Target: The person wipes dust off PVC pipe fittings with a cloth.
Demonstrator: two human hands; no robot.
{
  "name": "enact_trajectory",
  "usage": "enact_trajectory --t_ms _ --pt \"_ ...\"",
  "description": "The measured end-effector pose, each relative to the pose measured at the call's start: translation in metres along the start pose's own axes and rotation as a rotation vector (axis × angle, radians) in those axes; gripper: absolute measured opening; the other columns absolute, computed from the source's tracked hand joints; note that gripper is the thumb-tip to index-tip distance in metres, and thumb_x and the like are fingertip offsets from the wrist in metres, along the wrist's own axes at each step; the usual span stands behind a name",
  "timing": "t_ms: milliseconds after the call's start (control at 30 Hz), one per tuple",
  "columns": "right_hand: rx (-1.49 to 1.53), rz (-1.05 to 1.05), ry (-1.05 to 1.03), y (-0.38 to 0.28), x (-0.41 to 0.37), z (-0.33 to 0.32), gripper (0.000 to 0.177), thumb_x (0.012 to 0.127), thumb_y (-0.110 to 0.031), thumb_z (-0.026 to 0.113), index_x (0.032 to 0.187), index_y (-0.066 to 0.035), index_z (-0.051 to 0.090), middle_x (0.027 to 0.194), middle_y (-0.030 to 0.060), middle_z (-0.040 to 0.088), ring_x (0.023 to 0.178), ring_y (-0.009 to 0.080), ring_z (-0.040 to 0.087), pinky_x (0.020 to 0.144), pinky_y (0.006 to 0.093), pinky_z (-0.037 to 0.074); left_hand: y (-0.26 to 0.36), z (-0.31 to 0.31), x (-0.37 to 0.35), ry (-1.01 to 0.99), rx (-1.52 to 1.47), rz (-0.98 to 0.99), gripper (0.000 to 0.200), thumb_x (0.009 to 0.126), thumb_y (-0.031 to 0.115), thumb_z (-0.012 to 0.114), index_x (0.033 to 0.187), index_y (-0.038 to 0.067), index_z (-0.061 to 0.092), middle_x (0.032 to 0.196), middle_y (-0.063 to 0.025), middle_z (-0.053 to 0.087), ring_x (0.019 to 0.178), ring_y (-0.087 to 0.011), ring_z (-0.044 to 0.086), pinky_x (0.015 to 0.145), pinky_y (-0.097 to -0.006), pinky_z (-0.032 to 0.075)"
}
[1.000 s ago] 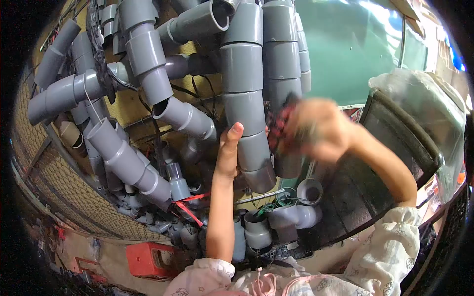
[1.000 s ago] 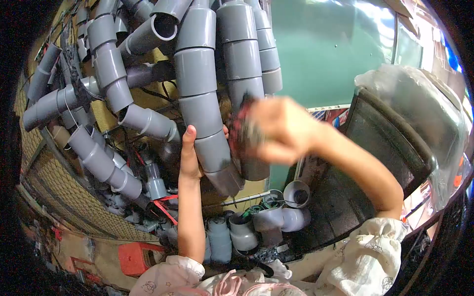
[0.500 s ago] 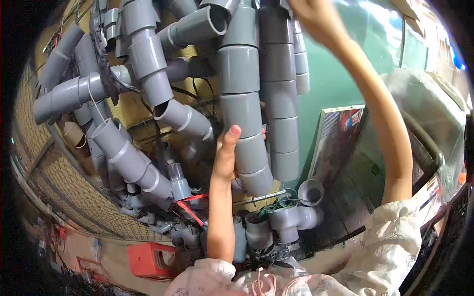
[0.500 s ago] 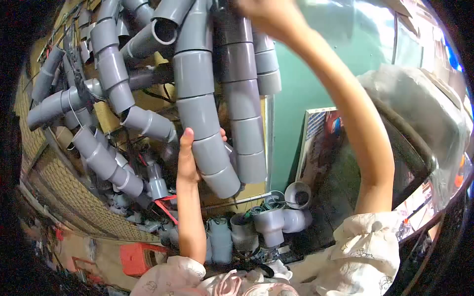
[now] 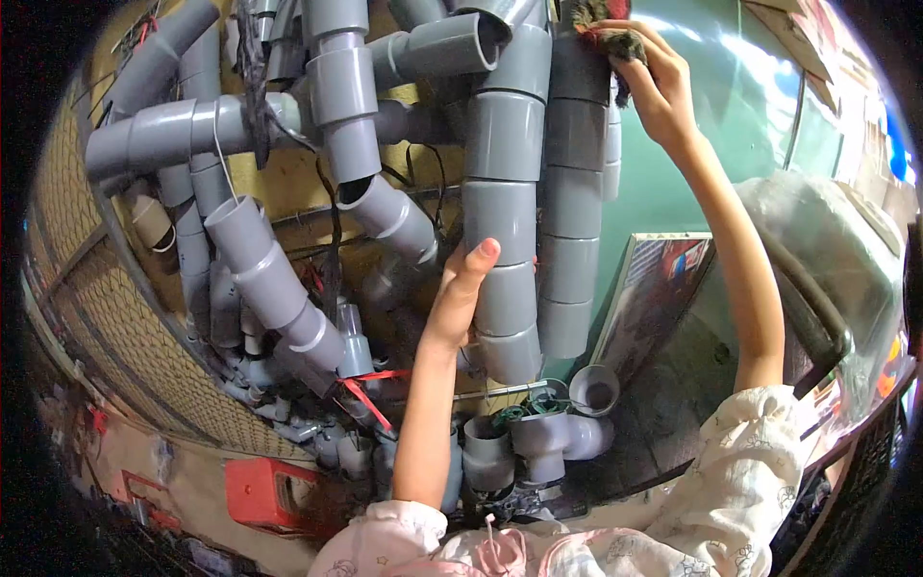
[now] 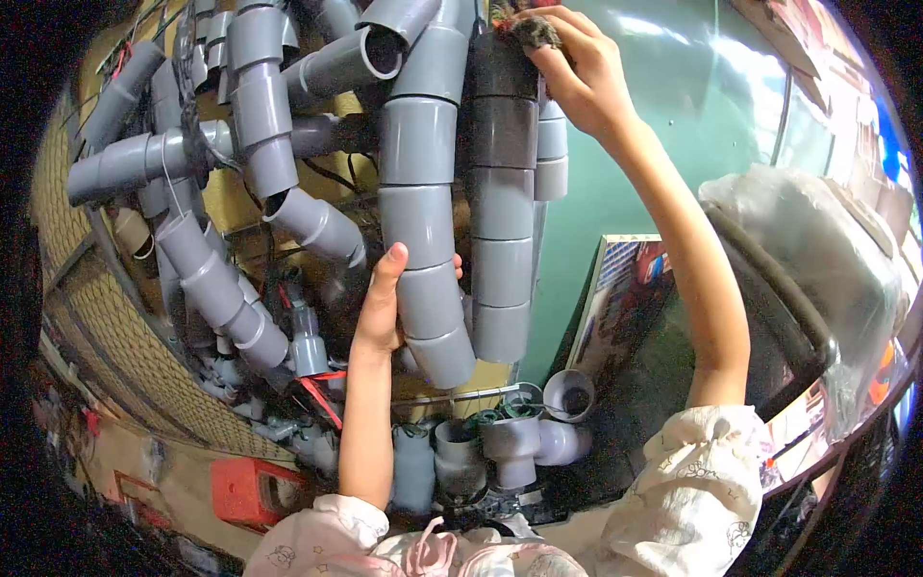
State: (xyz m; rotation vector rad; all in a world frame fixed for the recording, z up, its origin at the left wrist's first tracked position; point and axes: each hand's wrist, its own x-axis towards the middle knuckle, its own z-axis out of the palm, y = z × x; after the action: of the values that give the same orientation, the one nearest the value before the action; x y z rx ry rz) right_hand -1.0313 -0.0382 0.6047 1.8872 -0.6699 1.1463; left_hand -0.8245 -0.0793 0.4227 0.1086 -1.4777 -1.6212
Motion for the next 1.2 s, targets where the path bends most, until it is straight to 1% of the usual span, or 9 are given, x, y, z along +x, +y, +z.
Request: enact_trajectory --t_ms 67,100,200,600,800,1000,1033,1133,1200 --pt "0.12 0.165 0.013 -0.005 -0.003 -0.001 0.023 0.079 -0.005 0.043 0.096 0.007 0.053 0.089 0.0108 0.057 0.083 0.0151 0.051 0.078 0.0242 0.039 0.0 0.0 0.001 0.0 -0.07 -0.018 0.058 0.073 0.053 0.053 0.099 0.002 0.051 0.083 -0.0078 0.056 0.073 -0.0121 0.055 0.063 -0.0241 0.046" --pt "0.096 0.146 0.079 0.011 -0.007 0.001 0.024 0.083 -0.015 0.043 0.093 0.002 0.057 0.079 0.0072 0.058 0.073 0.0101 0.052 0.068 0.0219 0.041 0.0 0.002 0.0 0.004 -0.071 -0.015 0.058 0.073 0.054 0.053 0.098 0.002 0.051 0.082 -0.0077 0.057 0.072 -0.0121 0.055 0.063 -0.0241 0.046" --pt "0.434 0.564 0.143 -0.002 -0.005 0.0 0.025 0.083 -0.015 0.043 0.095 0.004 0.056 0.08 0.0042 0.057 0.077 0.0088 0.05 0.069 0.0226 0.041 0.001 0.005 0.0 0.006 -0.086 0.001 0.057 0.073 0.054 0.053 0.096 0.002 0.053 0.081 -0.0075 0.057 0.071 -0.012 0.055 0.062 -0.0242 0.046" --pt "0.625 0.894 0.235 0.023 0.001 0.004 0.031 0.08 -0.024 0.045 0.085 0.005 0.056 0.074 0.0039 0.055 0.066 0.0093 0.046 0.062 0.0218 0.036 -0.002 0.0 0.0 -0.064 -0.167 -0.055 0.062 0.074 0.057 0.049 0.099 0.0 0.052 0.086 -0.0105 0.058 0.077 -0.0152 0.058 0.067 -0.0276 0.049" --pt "0.384 0.83 0.225 0.016 0.014 0.007 0.031 0.081 -0.022 0.044 0.089 0.006 0.055 0.079 0.008 0.057 0.073 0.0142 0.051 0.069 0.0242 0.039 0.003 0.003 -0.004 -0.075 -0.186 -0.089 0.068 0.072 0.061 0.049 0.103 0.0 0.05 0.09 -0.0112 0.058 0.08 -0.0155 0.058 0.07 -0.0285 0.049" --pt "0.099 0.574 0.631 0.005 0.022 0.016 0.031 0.083 -0.02 0.041 0.094 0.005 0.054 0.09 0.0136 0.057 0.079 0.0222 0.05 0.073 0.0293 0.038 0.001 0.003 -0.002 -0.083 -0.173 -0.068 0.07 0.072 0.062 0.046 0.102 -0.001 0.049 0.088 -0.0134 0.058 0.079 -0.0179 0.058 0.067 -0.0286 0.049" --pt "0.126 0.534 0.707 0.012 0.027 0.013 0.025 0.079 -0.012 0.044 0.096 0.002 0.055 0.1 0.0147 0.056 0.09 0.0294 0.051 0.08 0.0326 0.038 0.003 0.002 -0.002 -0.096 -0.165 -0.072 0.07 0.071 0.063 0.048 0.103 0.0 0.049 0.09 -0.0126 0.058 0.08 -0.0169 0.058 0.069 -0.0284 0.049" --pt "0.252 0.37 0.998 0.015 0.031 0.013 0.02 0.082 -0.014 0.044 0.09 0.001 0.054 0.085 0.0109 0.056 0.079 0.0184 0.05 0.071 0.0303 0.04 0.006 0.002 -0.004 -0.084 -0.15 -0.08 0.072 0.07 0.063 0.049 0.105 0.0 0.049 0.091 -0.0119 0.057 0.082 -0.0163 0.057 0.071 -0.0285 0.048" --pt "0.295 0.399 0.944 0.019 0.03 0.008 0.024 0.087 -0.018 0.042 0.092 0.003 0.052 0.081 0.0078 0.056 0.072 0.0169 0.049 0.065 0.0292 0.041 0.004 0.002 -0.003 -0.054 -0.137 -0.083 0.075 0.069 0.064 0.049 0.106 -0.001 0.048 0.091 -0.0126 0.057 0.083 -0.0172 0.057 0.072 -0.0289 0.047"
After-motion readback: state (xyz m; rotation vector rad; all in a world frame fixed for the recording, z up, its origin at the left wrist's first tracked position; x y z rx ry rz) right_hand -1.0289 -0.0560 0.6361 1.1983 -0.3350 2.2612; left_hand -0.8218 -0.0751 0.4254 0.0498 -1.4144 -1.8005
